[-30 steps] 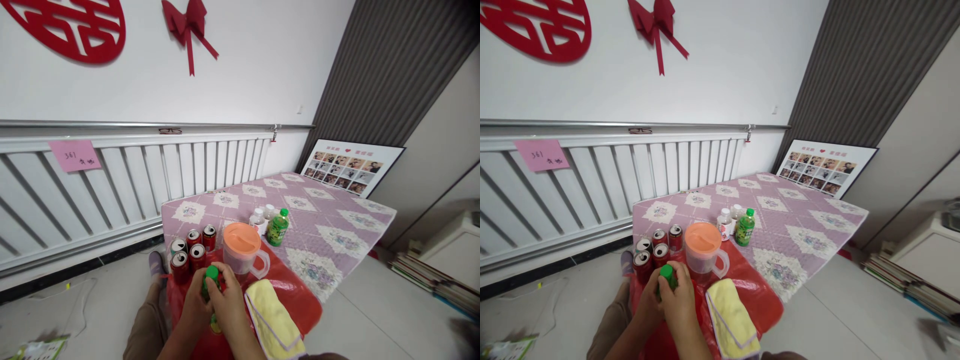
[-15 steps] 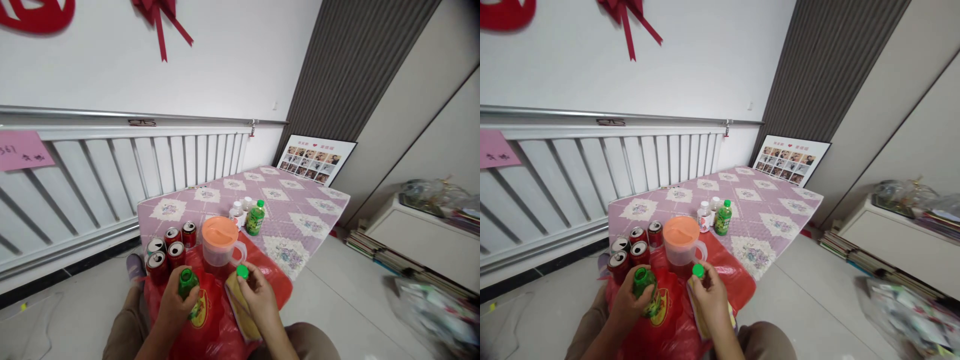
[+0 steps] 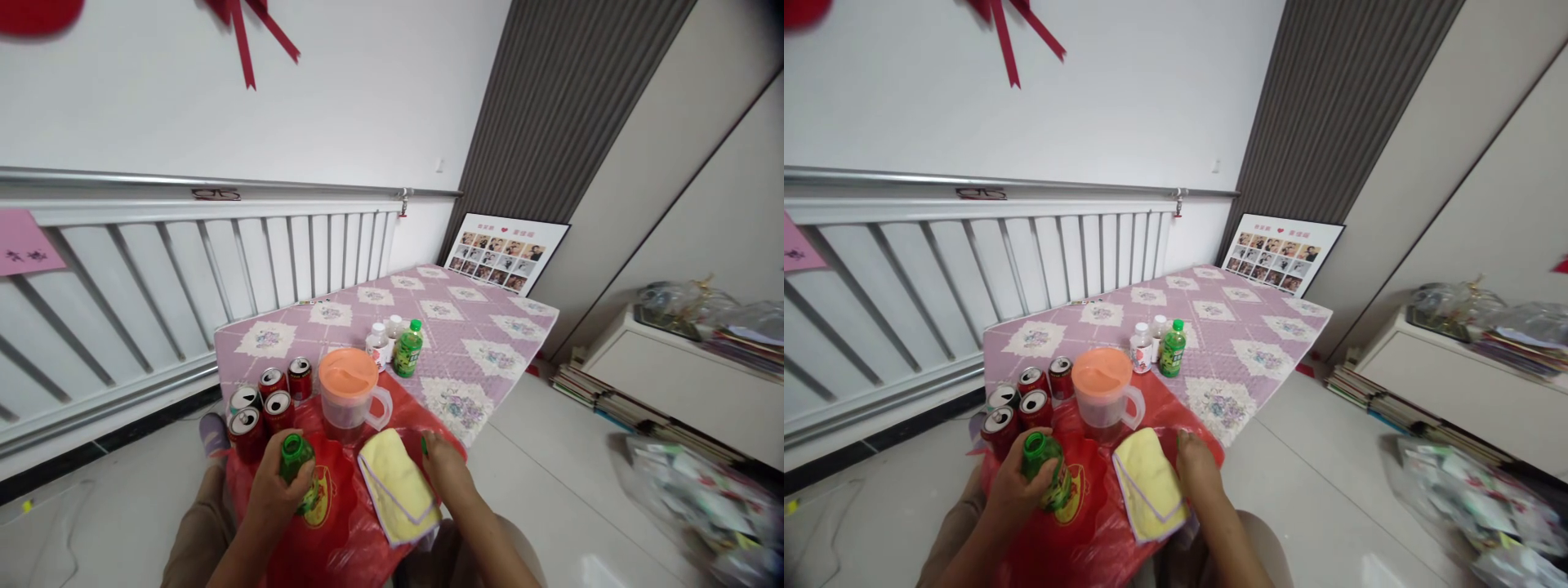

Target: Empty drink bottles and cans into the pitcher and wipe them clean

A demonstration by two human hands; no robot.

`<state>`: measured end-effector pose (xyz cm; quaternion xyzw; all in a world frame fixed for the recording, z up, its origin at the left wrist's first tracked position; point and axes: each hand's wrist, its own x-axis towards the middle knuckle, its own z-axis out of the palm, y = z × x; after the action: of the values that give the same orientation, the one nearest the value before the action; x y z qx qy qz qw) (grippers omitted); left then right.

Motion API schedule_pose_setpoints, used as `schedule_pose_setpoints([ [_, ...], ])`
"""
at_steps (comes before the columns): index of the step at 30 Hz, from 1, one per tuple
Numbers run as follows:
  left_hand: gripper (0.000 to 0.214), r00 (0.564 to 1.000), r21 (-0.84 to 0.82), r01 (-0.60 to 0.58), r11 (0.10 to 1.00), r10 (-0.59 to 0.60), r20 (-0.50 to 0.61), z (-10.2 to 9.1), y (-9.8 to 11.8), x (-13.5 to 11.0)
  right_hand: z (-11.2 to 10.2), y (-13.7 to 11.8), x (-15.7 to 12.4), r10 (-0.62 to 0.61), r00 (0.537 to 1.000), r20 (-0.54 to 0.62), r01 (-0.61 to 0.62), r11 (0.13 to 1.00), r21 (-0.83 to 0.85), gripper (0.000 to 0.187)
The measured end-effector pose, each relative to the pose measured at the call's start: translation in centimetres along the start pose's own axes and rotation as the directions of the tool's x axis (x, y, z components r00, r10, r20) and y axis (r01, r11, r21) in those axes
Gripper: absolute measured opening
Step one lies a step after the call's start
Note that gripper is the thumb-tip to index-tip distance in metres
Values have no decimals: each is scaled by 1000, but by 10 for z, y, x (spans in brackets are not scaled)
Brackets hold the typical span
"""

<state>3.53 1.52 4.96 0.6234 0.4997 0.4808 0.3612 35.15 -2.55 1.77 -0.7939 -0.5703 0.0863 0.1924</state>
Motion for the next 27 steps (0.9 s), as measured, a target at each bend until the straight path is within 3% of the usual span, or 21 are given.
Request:
schedule_pose_setpoints([
  [7,38,1000,20,-6,1000,6,2,0,-2,1,-3,0,4,37,993,109,-11,973,-232,37],
  [13,39,1000,1,1,1000,-1,-18,2,-2,-1,-2,1,8,48,978,201,10,960,-280,22],
  [15,40,1000,-5,2,1000,-2,-1,2,-3,-1,0,2,9,42,974,224,19,965,-263,23],
  [21,40,1000,10,-8,1000,8,1,0,-4,0,1,6,10,31,973,227,3,989,-149,50],
  [27,40,1000,-14,-4,1000,4,10,1,-3,1,-14,-8,12,4,992,127,-17,995,101,44],
])
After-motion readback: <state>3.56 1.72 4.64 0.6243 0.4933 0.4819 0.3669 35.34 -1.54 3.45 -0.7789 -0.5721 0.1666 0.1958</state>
